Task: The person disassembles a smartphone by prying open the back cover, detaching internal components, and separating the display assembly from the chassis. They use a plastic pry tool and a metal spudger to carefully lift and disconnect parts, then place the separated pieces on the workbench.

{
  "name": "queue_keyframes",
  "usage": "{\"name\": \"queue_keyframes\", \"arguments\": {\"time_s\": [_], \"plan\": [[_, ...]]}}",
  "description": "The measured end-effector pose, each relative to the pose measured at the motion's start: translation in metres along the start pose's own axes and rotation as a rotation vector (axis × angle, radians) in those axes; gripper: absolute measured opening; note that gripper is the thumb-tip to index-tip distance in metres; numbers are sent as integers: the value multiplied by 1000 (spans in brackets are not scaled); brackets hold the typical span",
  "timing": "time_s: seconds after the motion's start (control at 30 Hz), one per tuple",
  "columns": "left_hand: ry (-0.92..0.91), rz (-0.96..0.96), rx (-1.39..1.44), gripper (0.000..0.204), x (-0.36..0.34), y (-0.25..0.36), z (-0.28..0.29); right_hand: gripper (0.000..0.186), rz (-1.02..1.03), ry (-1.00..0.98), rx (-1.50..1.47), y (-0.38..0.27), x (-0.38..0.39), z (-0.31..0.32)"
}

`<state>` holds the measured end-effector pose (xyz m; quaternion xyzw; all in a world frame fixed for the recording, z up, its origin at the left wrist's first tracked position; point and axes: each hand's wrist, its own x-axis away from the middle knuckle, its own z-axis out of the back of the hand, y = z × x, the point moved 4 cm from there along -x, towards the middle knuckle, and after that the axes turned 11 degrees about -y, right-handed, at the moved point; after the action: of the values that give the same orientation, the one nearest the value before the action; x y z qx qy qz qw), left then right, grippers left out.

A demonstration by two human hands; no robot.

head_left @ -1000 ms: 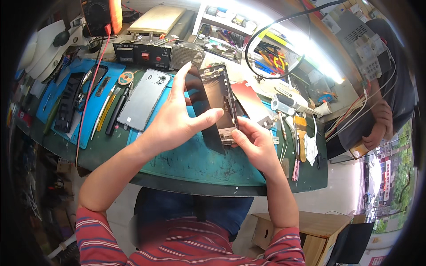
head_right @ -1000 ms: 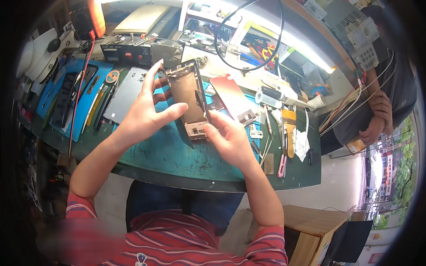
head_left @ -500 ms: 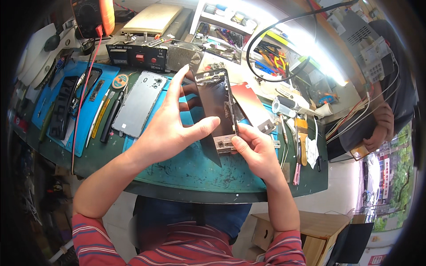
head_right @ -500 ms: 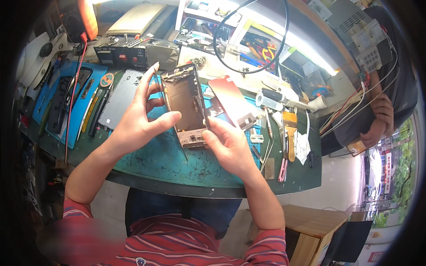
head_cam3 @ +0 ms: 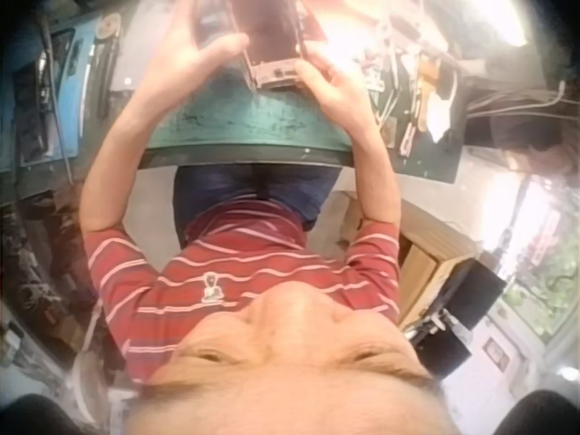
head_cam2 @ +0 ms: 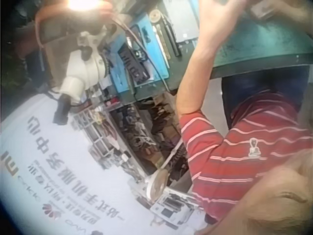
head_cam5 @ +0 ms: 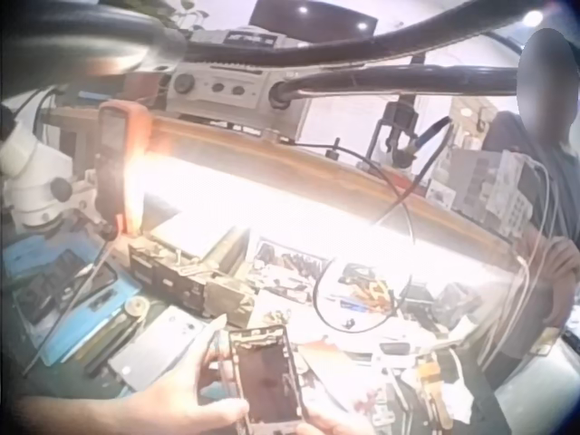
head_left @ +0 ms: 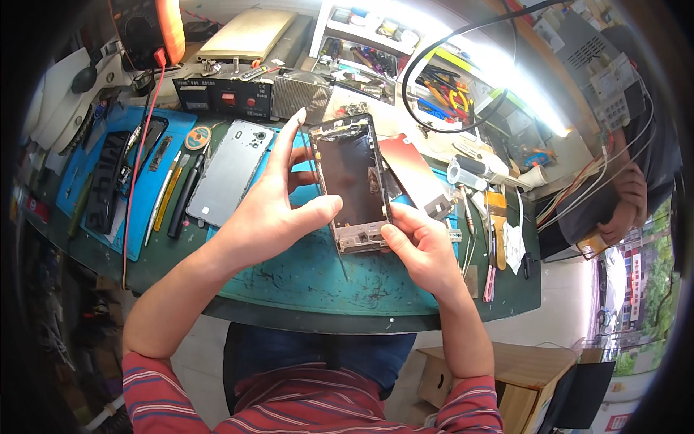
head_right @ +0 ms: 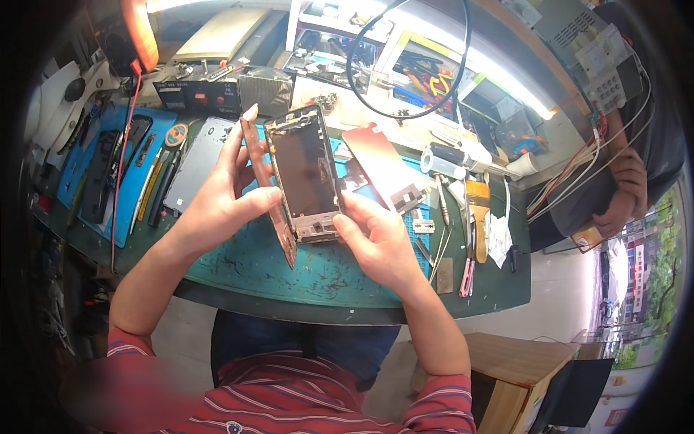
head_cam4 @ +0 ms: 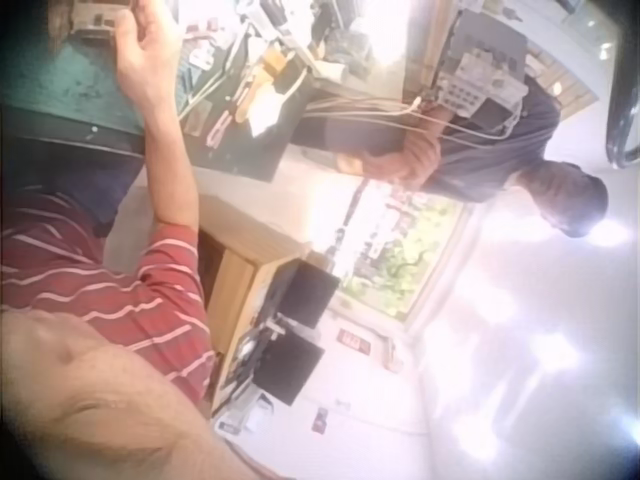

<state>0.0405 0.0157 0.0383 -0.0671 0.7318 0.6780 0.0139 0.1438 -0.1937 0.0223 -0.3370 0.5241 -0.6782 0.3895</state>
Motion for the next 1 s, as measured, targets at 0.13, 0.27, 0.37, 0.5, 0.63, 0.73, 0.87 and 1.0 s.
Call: {"name": "queue_keyframes", "arguments": {"time_s": [0.13,0.27,0.37,0.5,0.63,0.73,0.87,1.0], "plan": [[-25,15,61,109,1,0,3,35,-4,17,12,-2,0,-1],[-33,-9,157,108,0,0,2,35,-13,19,27,2,2,2],[-16,44,245,103,2,4,1,35,5,23,-7,-2,2,-1],[-25,141,329,92,4,6,2,34,34,45,15,-1,2,-2],[-11,163,400,79,3,-7,6,33,105,62,137,-9,3,0],[8,172,435,70,2,-8,3,32,141,91,220,-8,5,1],[37,198,497,59,3,-13,3,32,161,103,236,-11,7,0],[23,216,554,58,1,-14,5,33,164,83,217,-22,8,-1]]}}
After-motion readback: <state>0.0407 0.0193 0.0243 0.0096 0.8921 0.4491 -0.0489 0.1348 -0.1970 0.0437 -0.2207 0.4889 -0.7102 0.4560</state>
